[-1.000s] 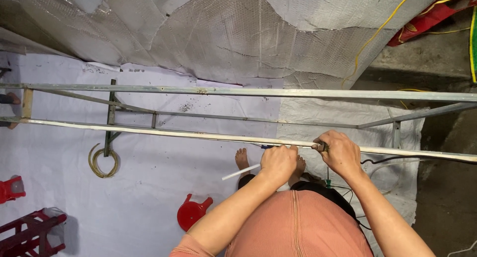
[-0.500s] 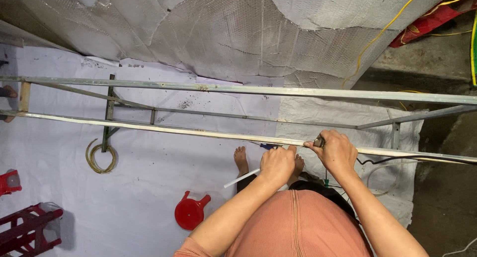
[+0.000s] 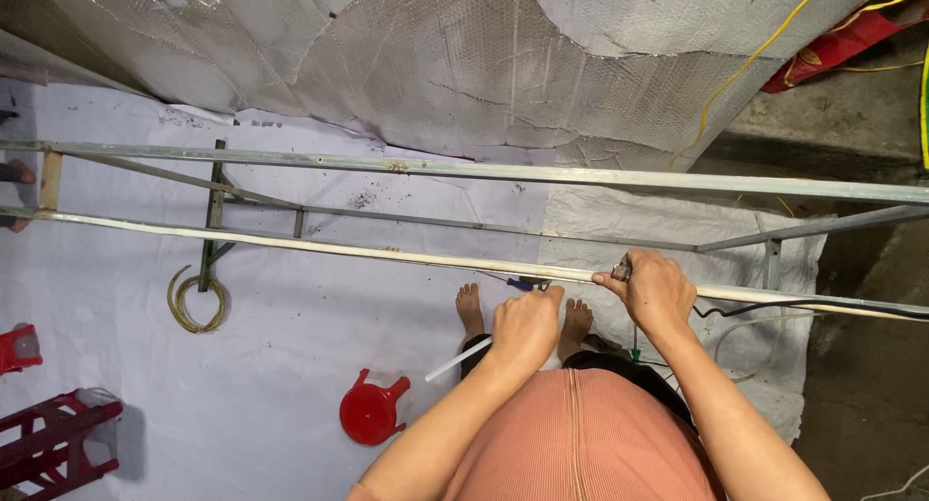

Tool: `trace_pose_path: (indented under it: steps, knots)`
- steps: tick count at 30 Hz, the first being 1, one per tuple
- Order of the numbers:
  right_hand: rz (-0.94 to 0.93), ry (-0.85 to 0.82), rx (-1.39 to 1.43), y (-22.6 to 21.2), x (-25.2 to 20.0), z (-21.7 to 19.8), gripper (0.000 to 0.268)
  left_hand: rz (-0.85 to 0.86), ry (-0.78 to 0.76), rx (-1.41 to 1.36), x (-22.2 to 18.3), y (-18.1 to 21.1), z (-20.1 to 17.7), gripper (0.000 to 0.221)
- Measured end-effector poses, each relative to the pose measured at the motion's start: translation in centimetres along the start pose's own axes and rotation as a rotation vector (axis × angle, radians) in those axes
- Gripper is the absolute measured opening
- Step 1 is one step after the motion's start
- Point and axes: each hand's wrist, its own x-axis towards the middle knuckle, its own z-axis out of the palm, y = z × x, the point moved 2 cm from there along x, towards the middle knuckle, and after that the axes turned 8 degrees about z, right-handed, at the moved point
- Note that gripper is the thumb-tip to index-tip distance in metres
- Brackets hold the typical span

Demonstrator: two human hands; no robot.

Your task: Applying plastic insulation strips to a metal frame and securing them using heat from a lighter.

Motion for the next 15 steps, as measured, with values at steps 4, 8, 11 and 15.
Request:
trace_pose_path:
  steps: [4,8,11,15]
  knots:
    - [0.009,-0.031,0.003,-0.2,0.0,-0.4,0.047,-0.111,0.078,-0.135,-1.1,-1.1,-1.2,0.028]
    - [0.010,-0.041,0.019,-0.4,-0.1,-0.8,0.047,-0.121,0.205,-0.331,-0.5,-0.7,-1.2,0.027]
    - [0.023,-0.050,0.032,-0.4,-0.1,-1.0,0.046,-0.207,0.223,-0.385,1.7,-2.1,2.4,0.023]
    - [0.031,-0.064,0.019,-0.4,0.0,-1.0,0.045,-0.247,0.206,-0.362,4.4,-1.9,1.8,0.031]
